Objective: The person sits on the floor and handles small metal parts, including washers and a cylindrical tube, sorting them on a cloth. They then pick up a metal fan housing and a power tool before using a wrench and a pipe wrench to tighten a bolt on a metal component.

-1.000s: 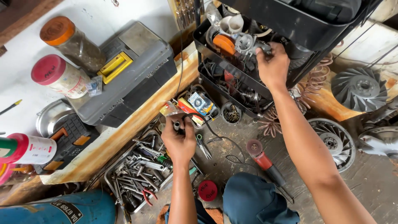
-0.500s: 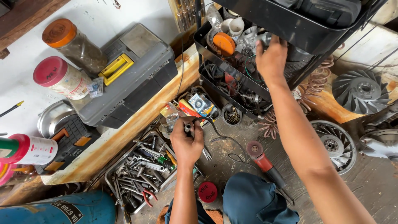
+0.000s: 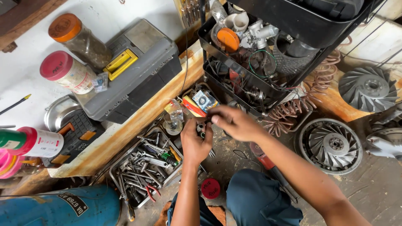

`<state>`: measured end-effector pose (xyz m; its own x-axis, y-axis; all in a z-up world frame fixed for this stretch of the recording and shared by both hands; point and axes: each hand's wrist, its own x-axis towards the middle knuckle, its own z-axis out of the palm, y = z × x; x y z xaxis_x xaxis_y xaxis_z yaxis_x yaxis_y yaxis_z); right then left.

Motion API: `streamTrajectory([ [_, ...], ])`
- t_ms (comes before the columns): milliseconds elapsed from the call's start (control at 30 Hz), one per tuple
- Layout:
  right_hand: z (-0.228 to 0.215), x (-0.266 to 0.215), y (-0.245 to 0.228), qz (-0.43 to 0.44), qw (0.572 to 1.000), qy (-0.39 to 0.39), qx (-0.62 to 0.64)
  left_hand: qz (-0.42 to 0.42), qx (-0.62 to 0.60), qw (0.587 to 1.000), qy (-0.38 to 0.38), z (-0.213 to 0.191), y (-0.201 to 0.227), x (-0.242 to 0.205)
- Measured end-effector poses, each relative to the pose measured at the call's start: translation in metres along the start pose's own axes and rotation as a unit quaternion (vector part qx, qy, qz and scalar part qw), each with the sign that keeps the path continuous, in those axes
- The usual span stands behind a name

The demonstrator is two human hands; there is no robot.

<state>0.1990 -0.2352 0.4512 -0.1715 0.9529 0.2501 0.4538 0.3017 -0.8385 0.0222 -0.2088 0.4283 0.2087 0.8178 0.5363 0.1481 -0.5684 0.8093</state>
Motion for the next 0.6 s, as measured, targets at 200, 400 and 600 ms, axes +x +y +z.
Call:
streamTrajectory([
  [200,0.015,-0.015,0.009,0.009,0.993,-0.048,0.109,-0.037,0.037,0.999,-0.007,-0.014,0.007,-0.024],
  [400,0.029,-0.021,0.008,0.070,0.990,-0.027,0.122,-0.088,0.051,0.995,-0.008,-0.037,-0.006,-0.046],
  [600,0.041,-0.016,-0.006,0.051,0.991,-0.038,0.119,-0.083,0.060,0.995,-0.015,-0.039,-0.005,-0.057],
])
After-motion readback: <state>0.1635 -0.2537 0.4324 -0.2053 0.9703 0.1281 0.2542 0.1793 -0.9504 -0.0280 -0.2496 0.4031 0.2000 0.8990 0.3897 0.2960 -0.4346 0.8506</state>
